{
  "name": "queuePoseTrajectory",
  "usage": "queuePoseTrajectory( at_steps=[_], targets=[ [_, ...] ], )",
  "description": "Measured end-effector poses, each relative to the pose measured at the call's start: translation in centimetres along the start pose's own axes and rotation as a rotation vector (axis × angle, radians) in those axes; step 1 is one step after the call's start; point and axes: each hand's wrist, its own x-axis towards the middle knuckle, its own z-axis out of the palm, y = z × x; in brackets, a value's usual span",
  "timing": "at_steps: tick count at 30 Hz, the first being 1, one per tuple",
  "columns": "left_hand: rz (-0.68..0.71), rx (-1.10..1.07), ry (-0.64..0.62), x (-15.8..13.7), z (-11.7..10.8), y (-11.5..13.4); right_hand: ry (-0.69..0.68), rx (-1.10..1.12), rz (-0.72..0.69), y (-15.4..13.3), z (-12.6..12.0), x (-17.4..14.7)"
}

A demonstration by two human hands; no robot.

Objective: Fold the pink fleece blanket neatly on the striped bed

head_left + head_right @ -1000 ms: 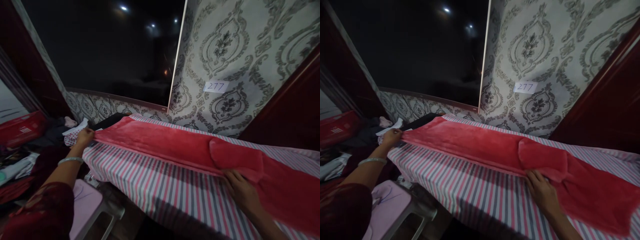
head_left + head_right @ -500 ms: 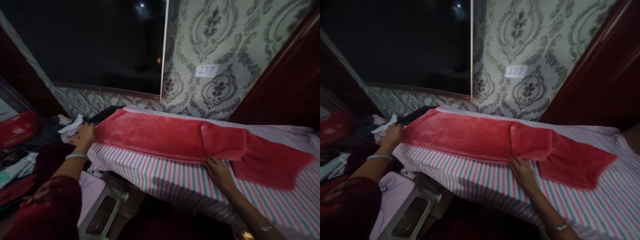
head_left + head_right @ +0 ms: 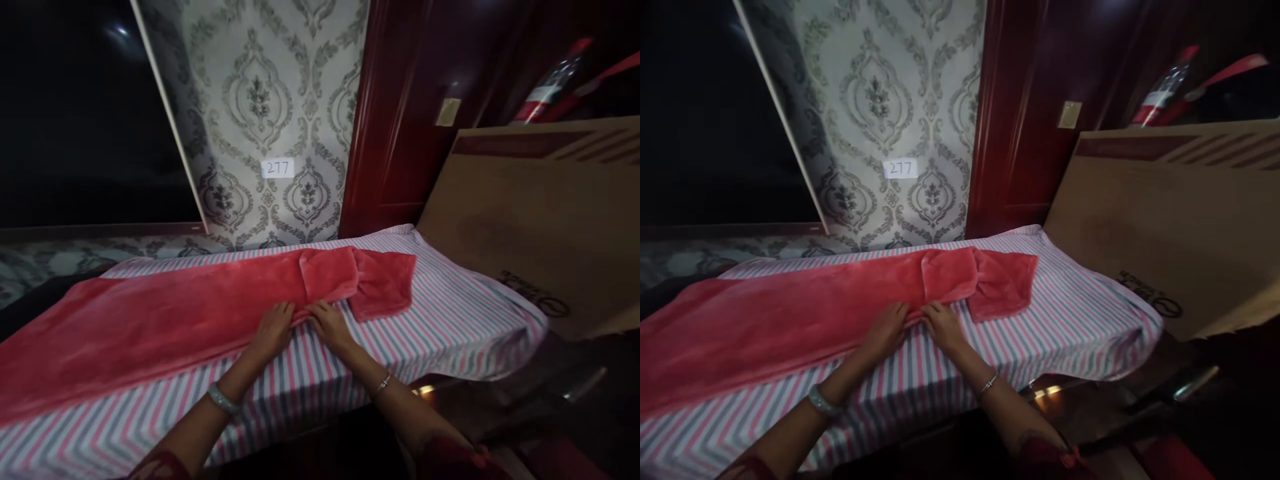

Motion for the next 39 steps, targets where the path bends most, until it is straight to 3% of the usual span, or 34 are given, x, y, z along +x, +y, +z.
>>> queuePoseTrajectory(
  at_steps=[2,5,9,12,15,23,31,39],
  targets=[
    [-0.035,0.048,-0.011,0.4,0.8,0.0,0.059,0.052,-0.002,1.0,-0.4,-0.4],
    [-0.053,0.038,0.014,0.3,1.0,-0.8,0.295,0.131,0.037,5.2,-1.8,-0.5],
    [-0.065,-0.102,0.081,0.1,0.6,-1.6,0.621,0.104,0.314,13.5,-5.4,-0.7],
    [-0.057,-0.197,0.164,0.3,0.8,-2.0,0.634,0.058,0.664,18.5,-8.0,-1.9],
    [-0.036,-0.241,0.231,0.7,1.4,-2.5,0.55,0.066,0.864,21.1,-9.3,-3.0],
    [-0.055,-0.313,0.304,0.9,1.9,-3.1,0.483,0.194,1.04,23.2,-10.2,-0.7],
    [-0.027,-0.287,0.286,0.8,1.0,-2.7,0.487,0.514,0.997,22.9,-9.2,0.9],
    [-0.012,-0.264,0.281,0.7,0.5,-2.4,0.61,0.755,0.952,24.1,-11.6,2.3]
  ],
)
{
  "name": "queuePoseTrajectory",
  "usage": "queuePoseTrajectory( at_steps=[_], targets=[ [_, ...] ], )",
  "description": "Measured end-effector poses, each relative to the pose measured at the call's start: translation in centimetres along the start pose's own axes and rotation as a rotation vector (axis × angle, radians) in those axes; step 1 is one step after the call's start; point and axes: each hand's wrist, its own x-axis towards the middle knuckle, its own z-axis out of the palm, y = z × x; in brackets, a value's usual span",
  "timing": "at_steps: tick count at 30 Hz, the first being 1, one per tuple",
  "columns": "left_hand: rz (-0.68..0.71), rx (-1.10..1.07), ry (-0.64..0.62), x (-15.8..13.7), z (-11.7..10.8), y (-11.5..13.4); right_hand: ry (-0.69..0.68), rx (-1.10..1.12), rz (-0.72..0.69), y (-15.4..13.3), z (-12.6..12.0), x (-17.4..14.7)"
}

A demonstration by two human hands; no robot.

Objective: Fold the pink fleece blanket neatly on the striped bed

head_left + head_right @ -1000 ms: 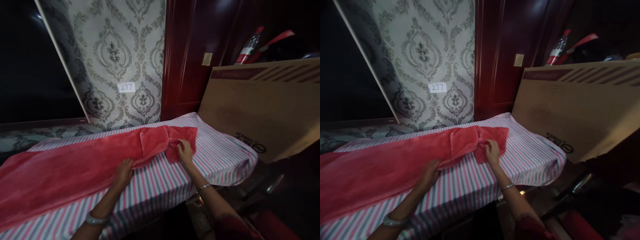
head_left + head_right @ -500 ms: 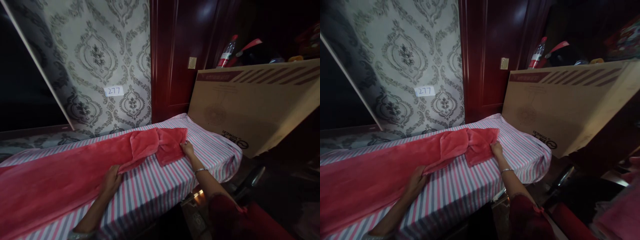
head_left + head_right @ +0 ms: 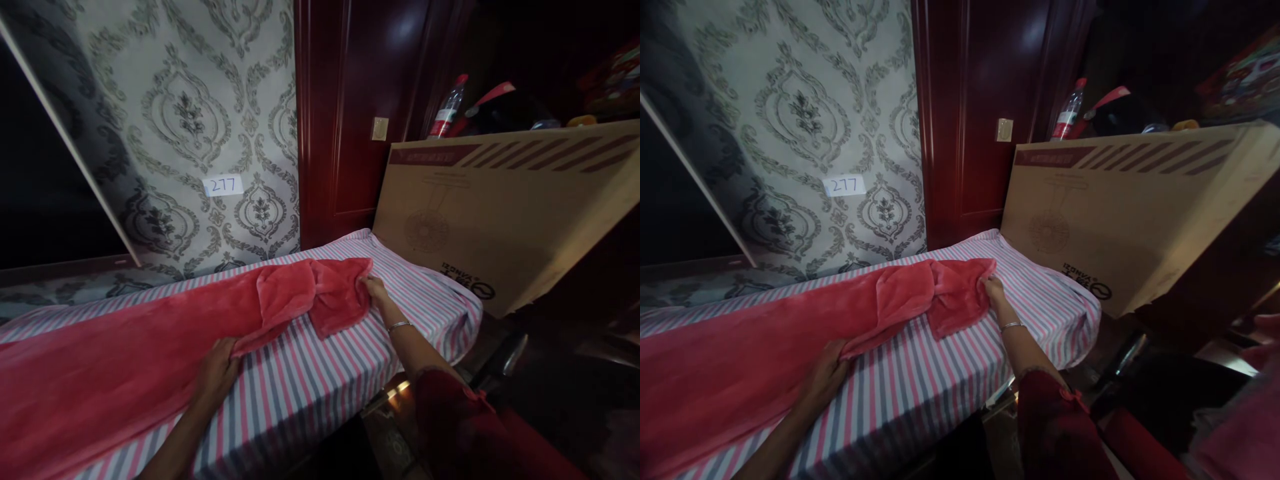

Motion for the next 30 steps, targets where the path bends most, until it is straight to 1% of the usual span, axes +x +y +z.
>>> queuePoseTrajectory(
  at_steps=[4,8,13,16,21,23,25,27,30],
  targets=[
    [0.022,-0.005,0.024,-0.1,0.0,0.0,0.024,0.077,0.031,-0.5,0.0,1.5],
    [0.052,-0.007,0.031,-0.1,0.1,-0.5,0.033,0.108,0.036,-0.6,0.4,3.3],
    [0.093,0.007,0.065,-0.3,0.4,-1.2,0.064,0.119,-0.035,-0.5,0.4,5.4],
    [0.113,0.013,0.089,-0.3,0.5,-1.1,0.058,0.114,-0.069,-0.5,0.3,6.2],
    [0.084,0.027,0.049,-0.3,0.1,-0.7,0.021,0.067,-0.125,-1.1,0.4,6.8],
    [0.05,0.022,0.04,-0.3,0.0,-0.6,0.039,0.032,-0.175,-2.4,0.2,7.1],
    [0.02,-0.005,0.033,-0.3,0.0,-0.6,0.071,-0.002,-0.249,-4.5,-0.2,7.7],
    [-0.021,-0.053,0.035,-0.5,0.1,-0.9,0.099,-0.033,-0.339,-7.7,-0.8,8.3],
    [-0.131,-0.155,0.085,-0.7,0.2,-1.4,0.106,-0.077,-0.478,-13.7,-2.0,8.5]
  ],
)
